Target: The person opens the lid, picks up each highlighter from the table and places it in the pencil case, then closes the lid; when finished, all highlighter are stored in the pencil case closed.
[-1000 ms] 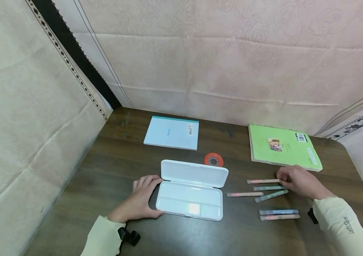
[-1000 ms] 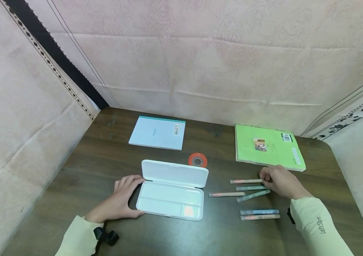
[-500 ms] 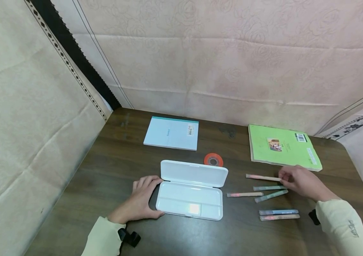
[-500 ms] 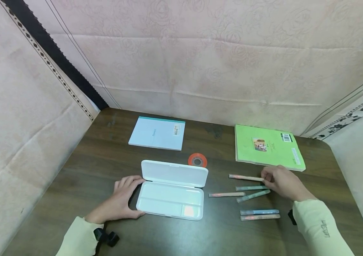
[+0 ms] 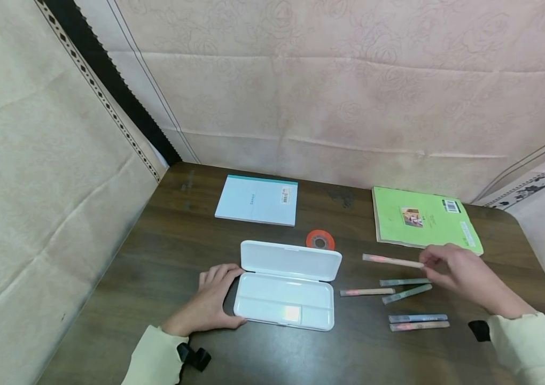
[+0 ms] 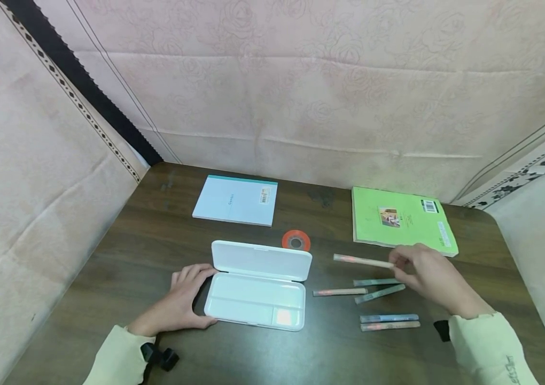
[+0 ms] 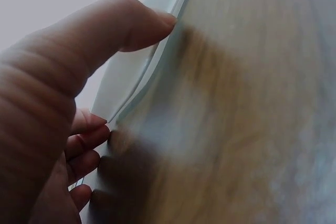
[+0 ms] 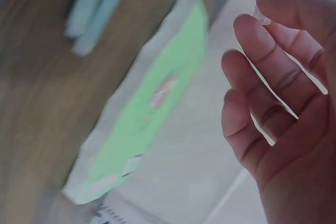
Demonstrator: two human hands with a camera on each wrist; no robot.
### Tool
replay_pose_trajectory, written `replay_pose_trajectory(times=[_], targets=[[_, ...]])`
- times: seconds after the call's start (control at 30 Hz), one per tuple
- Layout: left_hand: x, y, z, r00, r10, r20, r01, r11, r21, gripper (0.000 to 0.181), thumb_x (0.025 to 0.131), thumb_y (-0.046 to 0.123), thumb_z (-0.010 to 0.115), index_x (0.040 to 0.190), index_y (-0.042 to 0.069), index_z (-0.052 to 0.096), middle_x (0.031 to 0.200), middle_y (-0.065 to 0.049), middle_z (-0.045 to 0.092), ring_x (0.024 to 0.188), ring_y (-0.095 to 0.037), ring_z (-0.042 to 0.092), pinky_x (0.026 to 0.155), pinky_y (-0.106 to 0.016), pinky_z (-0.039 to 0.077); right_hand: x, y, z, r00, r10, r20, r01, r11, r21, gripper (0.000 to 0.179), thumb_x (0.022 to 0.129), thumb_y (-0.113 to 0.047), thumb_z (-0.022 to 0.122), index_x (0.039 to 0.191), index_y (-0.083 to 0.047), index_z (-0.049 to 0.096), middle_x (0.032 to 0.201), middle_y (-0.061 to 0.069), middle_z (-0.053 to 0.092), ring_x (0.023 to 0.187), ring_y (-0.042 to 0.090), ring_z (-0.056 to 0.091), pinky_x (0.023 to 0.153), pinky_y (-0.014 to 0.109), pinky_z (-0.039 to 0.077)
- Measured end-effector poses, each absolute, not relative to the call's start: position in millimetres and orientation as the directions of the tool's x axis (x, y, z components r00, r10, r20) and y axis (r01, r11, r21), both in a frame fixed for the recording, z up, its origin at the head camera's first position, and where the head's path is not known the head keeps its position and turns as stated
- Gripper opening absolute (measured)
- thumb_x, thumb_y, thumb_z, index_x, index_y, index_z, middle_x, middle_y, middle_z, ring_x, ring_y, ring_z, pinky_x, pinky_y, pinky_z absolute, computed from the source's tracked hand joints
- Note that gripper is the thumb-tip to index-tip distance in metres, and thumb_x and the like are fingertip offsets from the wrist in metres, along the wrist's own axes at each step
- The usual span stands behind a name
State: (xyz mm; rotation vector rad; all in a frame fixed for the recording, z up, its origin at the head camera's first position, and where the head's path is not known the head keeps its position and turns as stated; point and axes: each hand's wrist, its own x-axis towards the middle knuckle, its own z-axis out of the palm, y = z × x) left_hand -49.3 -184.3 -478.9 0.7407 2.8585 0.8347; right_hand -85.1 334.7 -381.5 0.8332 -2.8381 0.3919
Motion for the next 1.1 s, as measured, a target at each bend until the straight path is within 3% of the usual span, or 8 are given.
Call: replay_pose_trajectory(times=[0.2, 0.33, 0.47, 0.83, 1.1], targets=[[-49.4, -184.3, -478.8, -0.882, 0.467, 0.062, 0.428, 0.739, 0.519, 0.088, 0.066, 0.053, 0.081, 0.139, 0.016, 0.049, 0.139, -0.006, 0.046, 0.123, -0.028, 0.039, 0.089, -0.044, 0.026, -72.6, 301.3, -361.7, -0.784, -0.552, 0.284, -0.618, 0.743, -0.259, 0.035, 0.070, -0.002, 0.079, 0.088, -0.028, 0.065, 0.081, -0.024, 0.061, 0.074, -0.008, 0.056, 0.065, 0.012, 0.043], [-49.1, -184.2, -478.1, -0.883, 0.466, 0.050, 0.421, 0.742, 0.521, 0.089, 0.066, 0.052, 0.082, 0.140, 0.016, 0.048, 0.139, -0.007, 0.045, 0.123, -0.028, 0.038, 0.089, -0.044, 0.026, -68.2, 277.0, -357.1, -0.778, -0.574, 0.257, -0.627, 0.740, -0.245, 0.032, 0.073, -0.005, 0.077, 0.086, -0.030, 0.063, 0.080, -0.026, 0.058, 0.074, -0.008, 0.056, 0.065, 0.016, 0.047], [-48.4, -184.1, -477.3, -0.885, 0.464, 0.040, 0.415, 0.746, 0.520, 0.089, 0.066, 0.052, 0.082, 0.140, 0.016, 0.048, 0.140, -0.007, 0.045, 0.124, -0.028, 0.038, 0.089, -0.045, 0.026, -66.3, 253.9, -361.9, -0.795, -0.566, 0.216, -0.606, 0.759, -0.240, 0.026, 0.075, -0.009, 0.075, 0.082, -0.030, 0.061, 0.076, -0.026, 0.058, 0.070, -0.007, 0.056, 0.061, 0.022, 0.048], [-48.5, -182.3, -476.2, -0.883, 0.469, 0.034, 0.416, 0.744, 0.523, 0.087, 0.068, 0.052, 0.081, 0.140, 0.016, 0.048, 0.139, -0.007, 0.045, 0.124, -0.029, 0.037, 0.091, -0.046, 0.026, -60.1, 191.4, -398.4, -0.874, -0.485, -0.004, -0.452, 0.818, -0.354, 0.015, 0.082, -0.017, 0.073, 0.080, -0.026, 0.061, 0.066, -0.018, 0.048, 0.055, -0.001, 0.041, 0.050, 0.019, 0.036], [-48.8, -183.1, -476.6, -0.882, 0.470, 0.038, 0.423, 0.751, 0.507, 0.086, 0.068, 0.053, 0.080, 0.139, 0.017, 0.048, 0.139, -0.006, 0.045, 0.124, -0.028, 0.038, 0.091, -0.046, 0.026, -59.8, 164.7, -417.6, -0.900, -0.434, -0.031, -0.395, 0.845, -0.360, 0.013, 0.082, -0.017, 0.073, 0.080, -0.023, 0.061, 0.063, -0.014, 0.047, 0.054, 0.003, 0.041, 0.050, 0.020, 0.034]])
